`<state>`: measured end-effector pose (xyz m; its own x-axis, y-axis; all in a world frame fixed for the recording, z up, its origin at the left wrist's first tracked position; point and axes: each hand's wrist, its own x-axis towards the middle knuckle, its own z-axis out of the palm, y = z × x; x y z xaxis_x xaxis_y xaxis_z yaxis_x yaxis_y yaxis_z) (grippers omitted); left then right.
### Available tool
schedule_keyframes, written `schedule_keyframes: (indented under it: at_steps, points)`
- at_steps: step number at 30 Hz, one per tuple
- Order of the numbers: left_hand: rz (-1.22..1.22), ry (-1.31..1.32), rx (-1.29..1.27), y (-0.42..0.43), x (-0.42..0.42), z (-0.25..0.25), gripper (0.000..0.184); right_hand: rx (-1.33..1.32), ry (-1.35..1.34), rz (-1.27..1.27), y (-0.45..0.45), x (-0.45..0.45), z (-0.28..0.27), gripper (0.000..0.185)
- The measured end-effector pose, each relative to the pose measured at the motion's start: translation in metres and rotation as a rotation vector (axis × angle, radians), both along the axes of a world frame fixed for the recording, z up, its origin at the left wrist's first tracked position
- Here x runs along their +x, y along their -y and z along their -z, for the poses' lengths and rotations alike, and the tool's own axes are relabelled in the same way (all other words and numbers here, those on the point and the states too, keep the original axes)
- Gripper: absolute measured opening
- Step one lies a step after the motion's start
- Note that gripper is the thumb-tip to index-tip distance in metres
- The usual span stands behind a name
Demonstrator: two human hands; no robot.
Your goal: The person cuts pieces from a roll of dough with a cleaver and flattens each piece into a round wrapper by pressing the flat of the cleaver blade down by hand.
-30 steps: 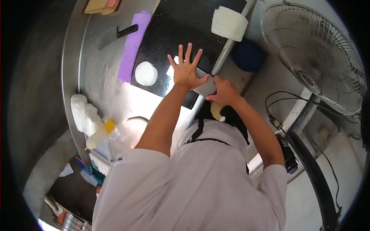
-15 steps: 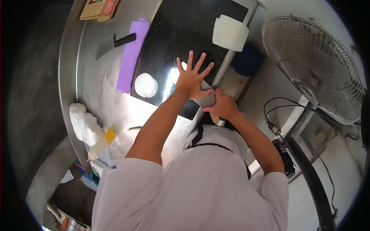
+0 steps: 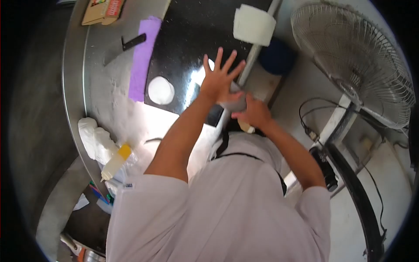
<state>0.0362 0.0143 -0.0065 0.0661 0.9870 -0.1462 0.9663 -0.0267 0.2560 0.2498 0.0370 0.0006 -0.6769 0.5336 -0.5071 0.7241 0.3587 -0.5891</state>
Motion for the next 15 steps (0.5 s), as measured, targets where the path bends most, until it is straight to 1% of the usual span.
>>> schedule_keyframes:
  at_steps: [1, 3, 4, 5, 6, 8, 9, 10, 11, 12, 13, 14, 15]
  points:
    - [-0.028, 0.007, 0.028, -0.003, 0.002, -0.001, 0.111, -0.029, 0.02, 0.011, -0.001, 0.005, -0.007, 0.088]
    - [-0.111, -0.042, 0.091, -0.023, -0.006, -0.003, 0.108, 0.01, 0.029, -0.09, -0.042, -0.009, -0.002, 0.083]
    - [-0.108, -0.042, 0.09, -0.028, -0.013, -0.002, 0.108, 0.103, -0.037, -0.129, -0.058, -0.019, -0.002, 0.081]
    - [-0.164, -0.078, 0.147, -0.034, -0.025, 0.003, 0.108, 0.194, -0.101, -0.173, -0.068, -0.028, -0.004, 0.078]
    - [-0.225, -0.115, 0.204, -0.035, -0.031, 0.007, 0.108, 0.189, -0.099, -0.18, -0.077, -0.035, -0.007, 0.078]
    - [-0.237, -0.115, 0.202, -0.028, -0.037, 0.008, 0.104, 0.117, -0.097, -0.278, -0.085, -0.052, -0.017, 0.079]
    - [-0.198, -0.134, 0.124, -0.016, -0.032, 0.004, 0.102, 0.036, -0.063, -0.23, -0.071, -0.047, -0.027, 0.082]
    - [-0.168, -0.124, 0.095, 0.0, -0.022, 0.009, 0.105, -0.015, -0.073, -0.187, -0.05, -0.03, -0.013, 0.086]
    - [-0.154, -0.083, 0.048, 0.015, -0.005, 0.008, 0.107, -0.001, -0.08, -0.176, -0.025, -0.009, -0.001, 0.087]
    - [-0.13, -0.043, 0.019, 0.015, 0.005, 0.004, 0.108, 0.032, -0.088, -0.155, -0.018, -0.001, 0.006, 0.088]
    - [-0.071, -0.039, -0.016, 0.007, 0.006, 0.002, 0.11, 0.049, -0.084, -0.137, -0.031, -0.005, 0.007, 0.088]
    - [-0.066, -0.028, -0.016, -0.008, 0.005, 0.004, 0.11, 0.059, -0.032, -0.117, -0.037, -0.003, 0.006, 0.087]
    - [-0.072, -0.054, 0.037, -0.015, 0.003, 0.004, 0.109, 0.043, 0.027, -0.088, -0.028, 0.002, 0.002, 0.086]
